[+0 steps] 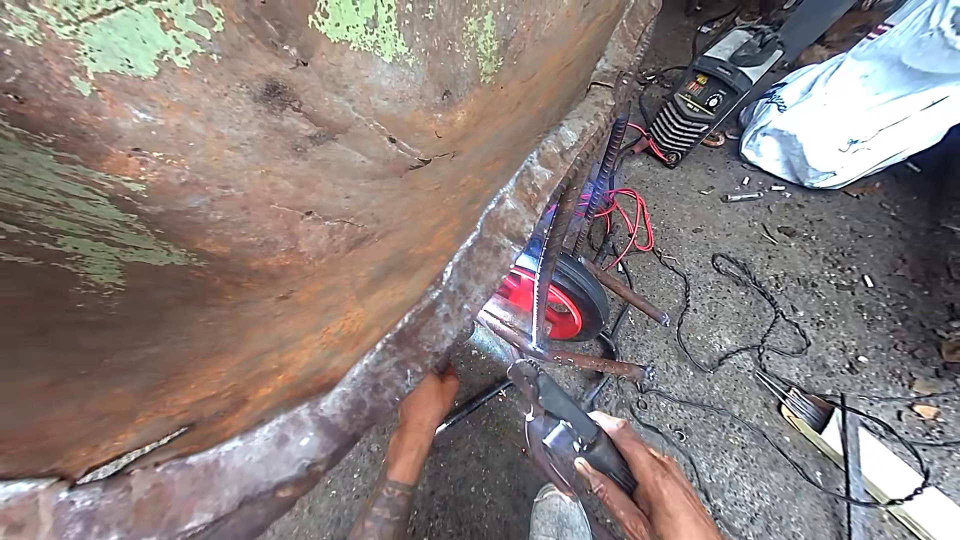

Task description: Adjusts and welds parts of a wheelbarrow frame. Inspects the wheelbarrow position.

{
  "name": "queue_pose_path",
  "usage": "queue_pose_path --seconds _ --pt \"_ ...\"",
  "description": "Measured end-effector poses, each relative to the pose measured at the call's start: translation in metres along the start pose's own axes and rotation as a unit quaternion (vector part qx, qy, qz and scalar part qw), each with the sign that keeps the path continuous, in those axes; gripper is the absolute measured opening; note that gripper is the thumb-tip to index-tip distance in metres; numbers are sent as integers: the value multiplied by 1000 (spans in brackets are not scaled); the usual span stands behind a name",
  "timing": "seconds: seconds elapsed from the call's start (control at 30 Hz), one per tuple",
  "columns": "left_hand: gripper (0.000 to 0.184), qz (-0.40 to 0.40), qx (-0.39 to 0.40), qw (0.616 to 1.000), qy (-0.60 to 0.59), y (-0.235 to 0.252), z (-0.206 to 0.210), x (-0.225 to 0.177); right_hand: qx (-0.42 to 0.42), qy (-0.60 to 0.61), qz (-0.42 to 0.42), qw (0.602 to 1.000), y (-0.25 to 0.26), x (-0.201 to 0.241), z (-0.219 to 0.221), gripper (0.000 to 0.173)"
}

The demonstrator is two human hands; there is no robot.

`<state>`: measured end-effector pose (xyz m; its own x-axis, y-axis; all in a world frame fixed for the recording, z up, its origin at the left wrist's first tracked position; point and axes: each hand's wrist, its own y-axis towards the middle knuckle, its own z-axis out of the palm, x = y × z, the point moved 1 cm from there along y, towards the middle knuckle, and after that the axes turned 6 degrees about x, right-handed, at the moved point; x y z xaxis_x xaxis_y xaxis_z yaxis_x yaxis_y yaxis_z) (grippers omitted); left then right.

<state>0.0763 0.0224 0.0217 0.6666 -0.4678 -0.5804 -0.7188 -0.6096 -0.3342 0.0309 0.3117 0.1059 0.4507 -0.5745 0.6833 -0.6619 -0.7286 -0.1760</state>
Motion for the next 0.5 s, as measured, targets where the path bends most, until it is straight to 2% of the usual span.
queue_pose_path --seconds 0.07,0.27,0.5 --pt "26 0 7 1000 -1 0 -1 0 -13 -45 -22 999 -2 3 2 50" --pt "25 -4 10 1000 -5 0 -1 0 -31 25 -11 999 6 -3 7 55" --pt "24 5 4 1000 -13 1 1 1 -43 16 -10 999 10 -13 15 55"
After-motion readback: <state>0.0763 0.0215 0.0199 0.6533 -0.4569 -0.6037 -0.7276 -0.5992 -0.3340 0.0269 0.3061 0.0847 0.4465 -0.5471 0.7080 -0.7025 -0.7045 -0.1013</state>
